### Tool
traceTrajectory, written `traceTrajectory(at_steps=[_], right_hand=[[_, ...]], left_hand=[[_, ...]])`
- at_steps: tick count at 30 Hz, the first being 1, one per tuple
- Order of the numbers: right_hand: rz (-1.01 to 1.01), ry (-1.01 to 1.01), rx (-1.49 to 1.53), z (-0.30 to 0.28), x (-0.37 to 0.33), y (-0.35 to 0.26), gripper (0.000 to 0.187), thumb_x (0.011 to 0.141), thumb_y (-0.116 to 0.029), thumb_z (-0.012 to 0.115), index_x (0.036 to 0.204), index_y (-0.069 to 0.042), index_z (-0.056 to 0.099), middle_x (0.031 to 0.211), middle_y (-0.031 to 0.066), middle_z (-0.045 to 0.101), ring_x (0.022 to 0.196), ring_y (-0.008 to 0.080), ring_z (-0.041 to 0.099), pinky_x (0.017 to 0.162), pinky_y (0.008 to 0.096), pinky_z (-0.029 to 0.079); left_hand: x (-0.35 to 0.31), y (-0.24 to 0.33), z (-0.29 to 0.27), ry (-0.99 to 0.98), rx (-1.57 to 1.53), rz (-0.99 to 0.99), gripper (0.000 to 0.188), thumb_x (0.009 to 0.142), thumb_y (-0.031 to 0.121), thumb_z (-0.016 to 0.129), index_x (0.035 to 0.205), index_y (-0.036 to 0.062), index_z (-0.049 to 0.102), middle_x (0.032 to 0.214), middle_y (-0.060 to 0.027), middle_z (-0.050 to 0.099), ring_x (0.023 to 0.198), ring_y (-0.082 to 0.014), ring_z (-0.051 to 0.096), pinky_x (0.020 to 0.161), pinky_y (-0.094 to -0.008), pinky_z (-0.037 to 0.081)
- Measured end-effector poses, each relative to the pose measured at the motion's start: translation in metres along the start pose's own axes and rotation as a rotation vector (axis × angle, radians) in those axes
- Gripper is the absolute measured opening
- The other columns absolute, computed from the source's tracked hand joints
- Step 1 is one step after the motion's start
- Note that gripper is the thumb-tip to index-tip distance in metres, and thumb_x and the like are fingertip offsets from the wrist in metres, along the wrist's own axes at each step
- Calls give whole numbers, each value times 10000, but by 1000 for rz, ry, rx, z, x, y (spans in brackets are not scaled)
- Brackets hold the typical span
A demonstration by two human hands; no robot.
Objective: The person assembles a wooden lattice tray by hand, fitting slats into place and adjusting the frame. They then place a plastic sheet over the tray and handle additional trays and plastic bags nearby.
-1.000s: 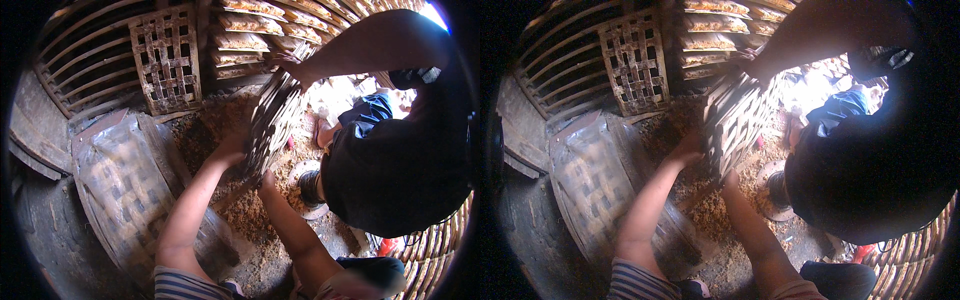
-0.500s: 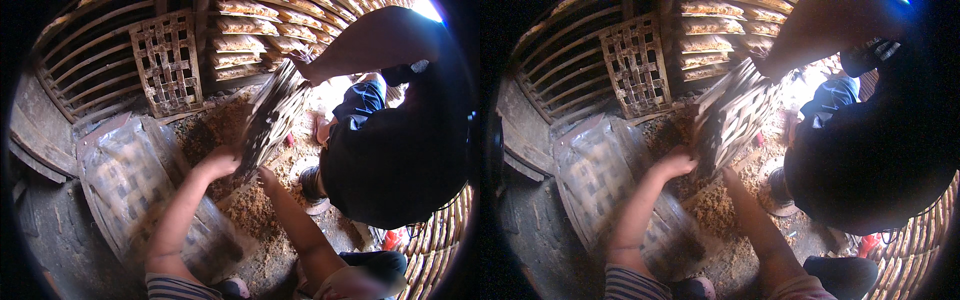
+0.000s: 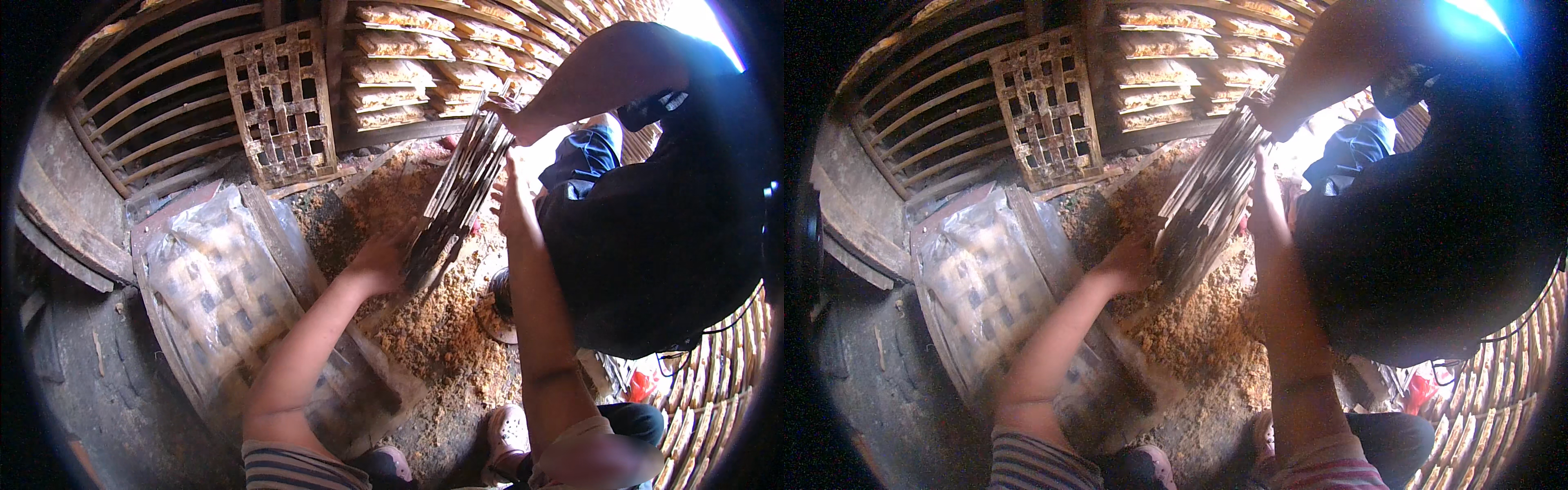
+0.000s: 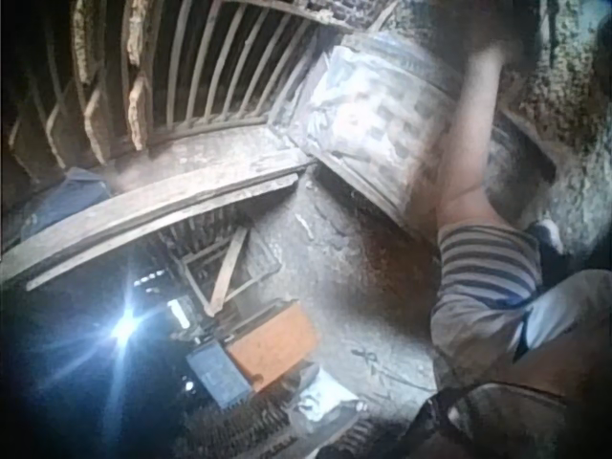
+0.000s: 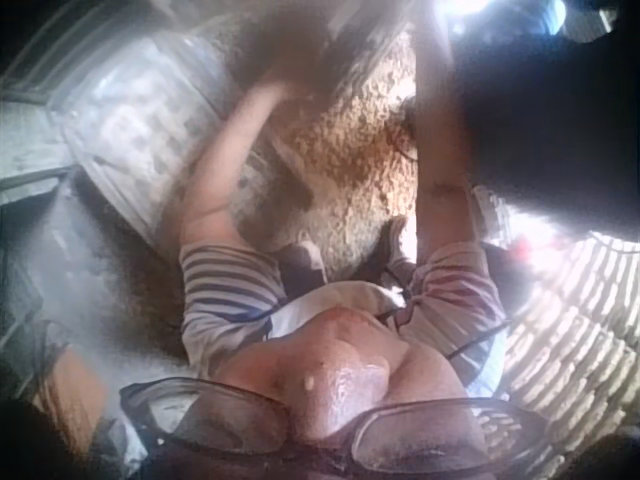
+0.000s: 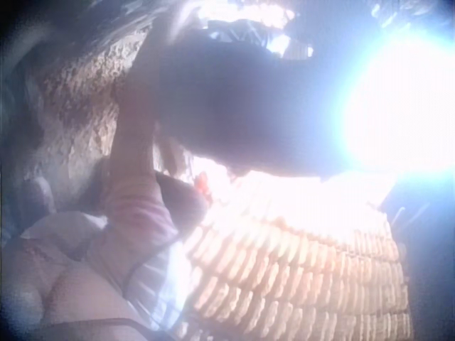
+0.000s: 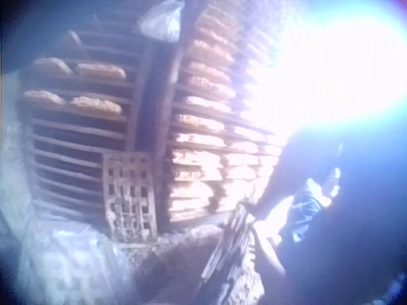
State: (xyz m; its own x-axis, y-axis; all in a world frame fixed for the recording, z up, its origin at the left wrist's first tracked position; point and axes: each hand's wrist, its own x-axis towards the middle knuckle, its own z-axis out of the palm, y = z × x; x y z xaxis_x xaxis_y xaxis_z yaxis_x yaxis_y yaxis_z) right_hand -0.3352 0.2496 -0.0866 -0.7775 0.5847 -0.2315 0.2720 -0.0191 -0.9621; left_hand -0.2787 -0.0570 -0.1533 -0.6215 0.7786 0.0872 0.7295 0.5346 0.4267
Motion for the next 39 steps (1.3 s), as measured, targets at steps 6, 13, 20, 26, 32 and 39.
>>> traceTrajectory(at_steps=[6,13,20,26,32,39], right_hand=[[-459,-2,-558,37,-28,-62,1111,608,-718,713,1400,-13,382,1338,224,481,1207,309,499,973,409,418],[-235,22,-1340,44,-18,-87,1033,586,-817,634,1151,49,628,1197,244,605,1118,345,597,947,376,462],[-191,110,-1438,56,-20,-86,884,623,-637,695,1164,56,603,1138,180,650,1038,291,639,885,346,496],[-267,-82,-1190,25,-17,-92,677,698,-456,718,1064,106,623,983,196,684,875,282,675,800,345,526],[-358,-87,-1289,1,-46,-99,804,702,-389,739,1248,131,460,1105,263,627,995,320,638,860,372,509],[-403,-81,-1439,21,-65,-110,864,696,-421,751,1290,117,427,1135,289,606,1036,346,621,874,383,503]], left_hand=[[0,-3,32,226,207,178,520,792,151,575,1301,50,551,1530,-169,256,1252,-323,492,1116,-626,38],[1,-1,57,110,217,141,394,792,151,567,1136,-30,634,1453,-259,337,900,-388,646,890,-491,460],[-12,8,57,101,-302,-59,683,816,174,569,1392,-66,291,1178,-366,520,934,-441,625,784,-499,504],[-4,30,62,47,-405,-165,663,861,145,549,1413,-48,238,940,-309,617,874,-445,625,726,-491,490],[-15,93,101,265,-555,-45,711,846,62,557,1405,-108,152,929,-333,581,805,-453,627,674,-501,498],[-19,125,93,303,-499,-161,694,875,16,484,1428,-102,81,1071,-371,531,855,-457,623,722,-482,522]])
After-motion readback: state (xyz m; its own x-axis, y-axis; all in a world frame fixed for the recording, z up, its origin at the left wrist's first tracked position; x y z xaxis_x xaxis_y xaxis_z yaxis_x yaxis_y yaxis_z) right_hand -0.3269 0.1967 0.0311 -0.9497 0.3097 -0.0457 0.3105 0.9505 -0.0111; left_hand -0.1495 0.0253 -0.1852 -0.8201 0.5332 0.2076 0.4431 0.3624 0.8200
